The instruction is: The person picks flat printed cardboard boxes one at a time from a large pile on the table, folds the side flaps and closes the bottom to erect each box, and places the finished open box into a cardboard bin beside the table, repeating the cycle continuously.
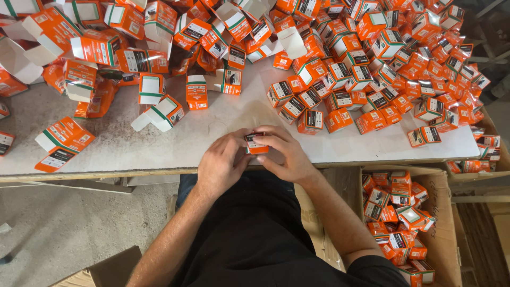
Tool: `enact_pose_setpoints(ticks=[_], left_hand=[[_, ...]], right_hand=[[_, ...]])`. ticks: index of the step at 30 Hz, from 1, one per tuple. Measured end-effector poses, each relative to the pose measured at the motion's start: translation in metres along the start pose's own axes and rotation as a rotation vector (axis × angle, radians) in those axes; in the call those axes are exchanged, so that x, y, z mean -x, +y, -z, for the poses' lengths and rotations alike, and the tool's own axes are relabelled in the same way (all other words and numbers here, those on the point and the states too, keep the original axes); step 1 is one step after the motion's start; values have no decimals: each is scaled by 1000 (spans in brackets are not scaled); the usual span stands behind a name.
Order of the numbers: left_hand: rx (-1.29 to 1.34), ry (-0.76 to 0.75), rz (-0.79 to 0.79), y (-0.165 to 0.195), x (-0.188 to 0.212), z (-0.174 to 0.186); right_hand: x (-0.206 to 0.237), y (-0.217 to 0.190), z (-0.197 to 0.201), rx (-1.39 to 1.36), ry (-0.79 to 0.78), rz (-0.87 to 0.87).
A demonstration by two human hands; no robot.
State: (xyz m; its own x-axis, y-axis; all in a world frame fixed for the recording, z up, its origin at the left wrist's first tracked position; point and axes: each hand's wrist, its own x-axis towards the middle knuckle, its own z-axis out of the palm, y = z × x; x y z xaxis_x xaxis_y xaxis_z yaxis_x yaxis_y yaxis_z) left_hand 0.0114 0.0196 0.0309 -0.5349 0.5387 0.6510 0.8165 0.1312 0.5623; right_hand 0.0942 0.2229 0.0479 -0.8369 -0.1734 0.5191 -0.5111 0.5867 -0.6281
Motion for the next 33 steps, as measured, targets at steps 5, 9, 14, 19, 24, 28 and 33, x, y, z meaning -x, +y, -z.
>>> enact_pose_setpoints(ticks=[5,9,14,19,24,28,33], left_hand=[[30,0,8,-4,0,-5],[21,-8,17,-4,-1,-3],[-79,-6,-124,2,0,2],[-198,-23,-219,9,1,6],[88,-26,-53,2,6,14],[133,-9,119,-1,12,7],[32,17,86,-3,16,0]], right_hand=[[-1,0,-4,58,32,-76],[2,4,-8,93,69,-55],[5,-1,-11,267,75,72],[12,-3,-15,408,7,30],[5,15,28,382,185,99],[-34,47,120,704,535,-87],[-92,90,154,949,317,-41]])
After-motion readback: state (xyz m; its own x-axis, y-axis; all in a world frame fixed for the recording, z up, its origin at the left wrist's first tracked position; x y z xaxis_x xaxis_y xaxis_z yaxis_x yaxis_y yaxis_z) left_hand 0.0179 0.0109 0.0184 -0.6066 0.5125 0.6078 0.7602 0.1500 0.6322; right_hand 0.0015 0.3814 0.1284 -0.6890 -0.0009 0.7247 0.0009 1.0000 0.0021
